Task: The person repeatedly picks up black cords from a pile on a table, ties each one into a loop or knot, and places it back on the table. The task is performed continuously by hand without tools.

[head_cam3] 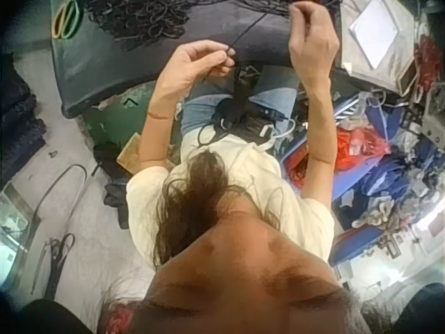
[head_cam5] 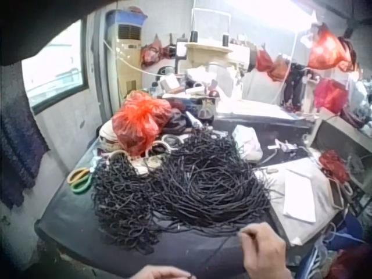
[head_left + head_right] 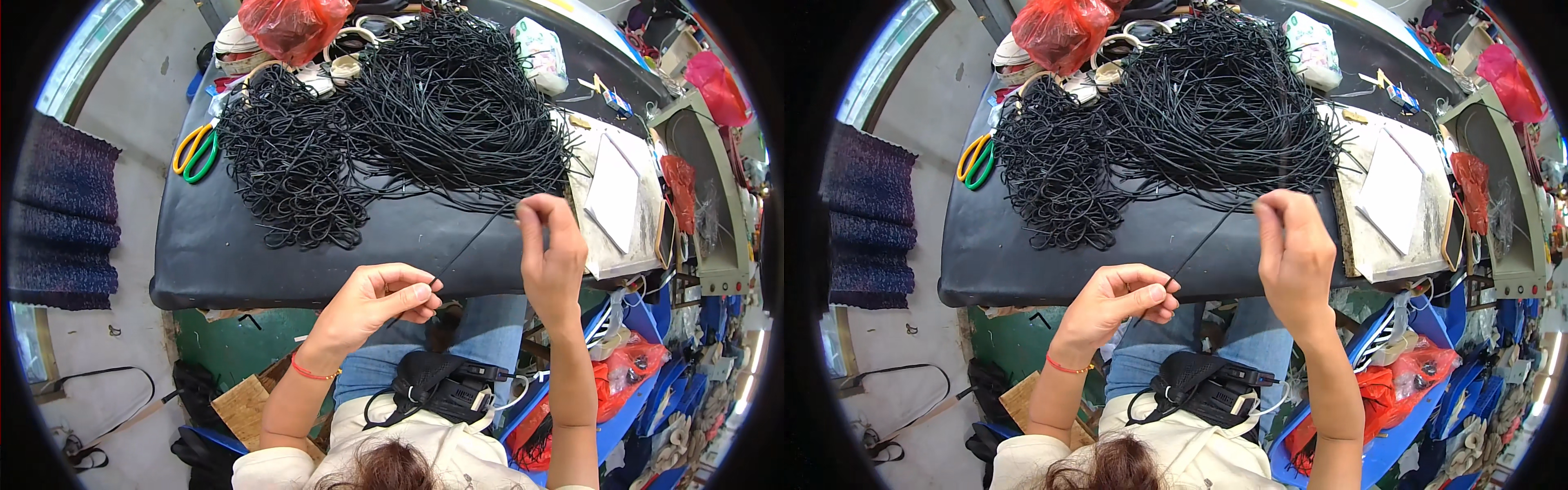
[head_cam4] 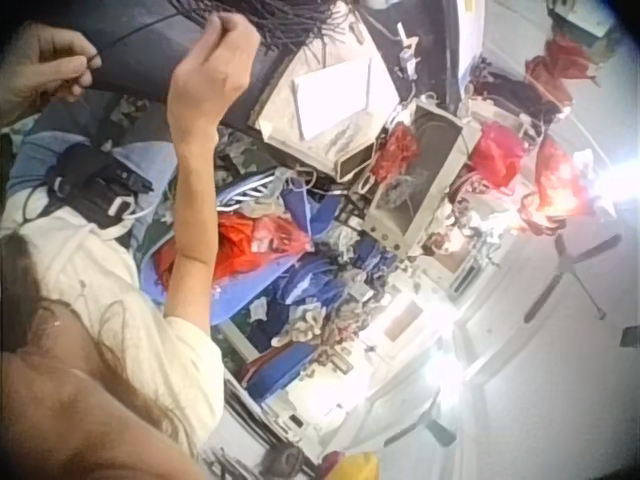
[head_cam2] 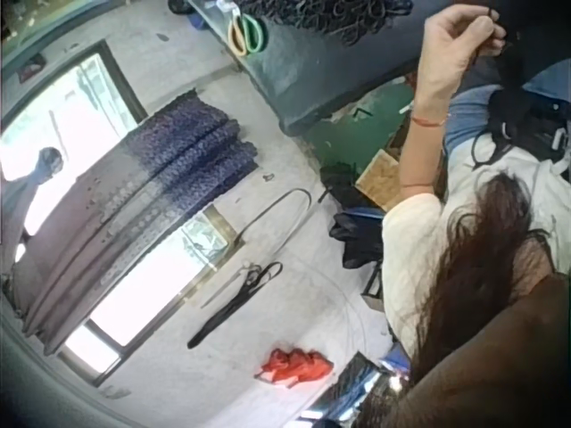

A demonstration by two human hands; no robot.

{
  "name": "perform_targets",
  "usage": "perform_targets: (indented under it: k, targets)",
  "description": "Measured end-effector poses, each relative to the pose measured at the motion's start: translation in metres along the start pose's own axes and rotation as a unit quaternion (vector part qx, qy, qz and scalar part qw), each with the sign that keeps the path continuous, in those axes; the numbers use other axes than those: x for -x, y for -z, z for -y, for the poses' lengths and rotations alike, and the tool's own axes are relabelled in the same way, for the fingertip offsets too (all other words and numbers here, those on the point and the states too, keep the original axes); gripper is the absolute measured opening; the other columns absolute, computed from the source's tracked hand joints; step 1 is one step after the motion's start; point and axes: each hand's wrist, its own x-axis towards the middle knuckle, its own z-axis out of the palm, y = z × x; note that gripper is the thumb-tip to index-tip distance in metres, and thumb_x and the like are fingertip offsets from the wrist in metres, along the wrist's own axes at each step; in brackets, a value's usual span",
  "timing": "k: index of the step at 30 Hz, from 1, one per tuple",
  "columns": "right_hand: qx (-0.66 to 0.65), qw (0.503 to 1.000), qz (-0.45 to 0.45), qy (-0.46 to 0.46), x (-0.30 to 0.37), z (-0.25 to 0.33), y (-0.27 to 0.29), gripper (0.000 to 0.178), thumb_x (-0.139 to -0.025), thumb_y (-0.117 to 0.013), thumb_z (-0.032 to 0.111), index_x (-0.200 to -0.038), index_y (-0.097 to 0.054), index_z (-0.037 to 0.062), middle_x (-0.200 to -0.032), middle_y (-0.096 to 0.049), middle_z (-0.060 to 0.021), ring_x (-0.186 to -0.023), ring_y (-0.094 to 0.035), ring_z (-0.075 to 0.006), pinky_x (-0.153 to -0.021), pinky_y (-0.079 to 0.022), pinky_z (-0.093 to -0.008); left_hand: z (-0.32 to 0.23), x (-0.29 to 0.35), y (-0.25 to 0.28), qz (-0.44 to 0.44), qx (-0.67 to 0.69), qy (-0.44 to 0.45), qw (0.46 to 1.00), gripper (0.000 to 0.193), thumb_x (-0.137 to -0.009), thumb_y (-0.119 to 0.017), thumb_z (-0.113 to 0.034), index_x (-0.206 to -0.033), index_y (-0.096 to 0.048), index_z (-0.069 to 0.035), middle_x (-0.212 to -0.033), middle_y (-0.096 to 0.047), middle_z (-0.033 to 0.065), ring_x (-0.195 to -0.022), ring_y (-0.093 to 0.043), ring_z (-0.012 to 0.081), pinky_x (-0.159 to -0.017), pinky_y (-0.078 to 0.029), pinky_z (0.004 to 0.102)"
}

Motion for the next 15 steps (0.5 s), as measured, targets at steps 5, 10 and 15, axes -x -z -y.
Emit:
perform_targets:
  k: [5,10,15]
  targets:
    - [0.057,0.993,-0.093,-0.036,-0.004,-0.003,-0.004,0.004,-0.084,-0.056,0.002,-0.086,-0.053,-0.0005,-0.075,-0.054,-0.0111,-0.062,-0.053,-0.0230,-0.059,-0.044,-0.0310,0.008,0.000,-0.001,-0.012,-0.044,-0.012,0.999,0.019,-0.086,-0.059,-0.012,-0.097,-0.061,0.003,-0.083,-0.065,0.0100,-0.074,-0.063,0.0134,-0.070,-0.053,0.0253]
    - [0.083,0.990,-0.102,-0.047,-0.007,-0.010,-0.001,0.006,-0.086,-0.055,0.006,-0.086,-0.053,-0.0004,-0.074,-0.055,-0.0098,-0.061,-0.053,-0.0198,-0.057,-0.044,-0.0305,0.009,0.000,0.000,-0.009,-0.042,-0.006,0.999,0.018,-0.086,-0.059,-0.013,-0.095,-0.061,0.002,-0.084,-0.065,0.0099,-0.074,-0.063,0.0135,-0.067,-0.053,0.0241]
    - [-0.089,0.987,0.019,-0.131,0.010,0.005,-0.019,0.009,-0.087,-0.054,0.008,-0.088,-0.058,-0.0003,-0.073,-0.058,-0.0094,-0.062,-0.055,-0.0145,-0.057,-0.044,-0.0277,0.018,-0.011,-0.008,-0.049,0.080,-0.041,0.995,0.022,-0.088,-0.058,-0.015,-0.102,-0.059,0.001,-0.091,-0.064,0.0096,-0.078,-0.063,0.0129,-0.067,-0.053,0.0226]
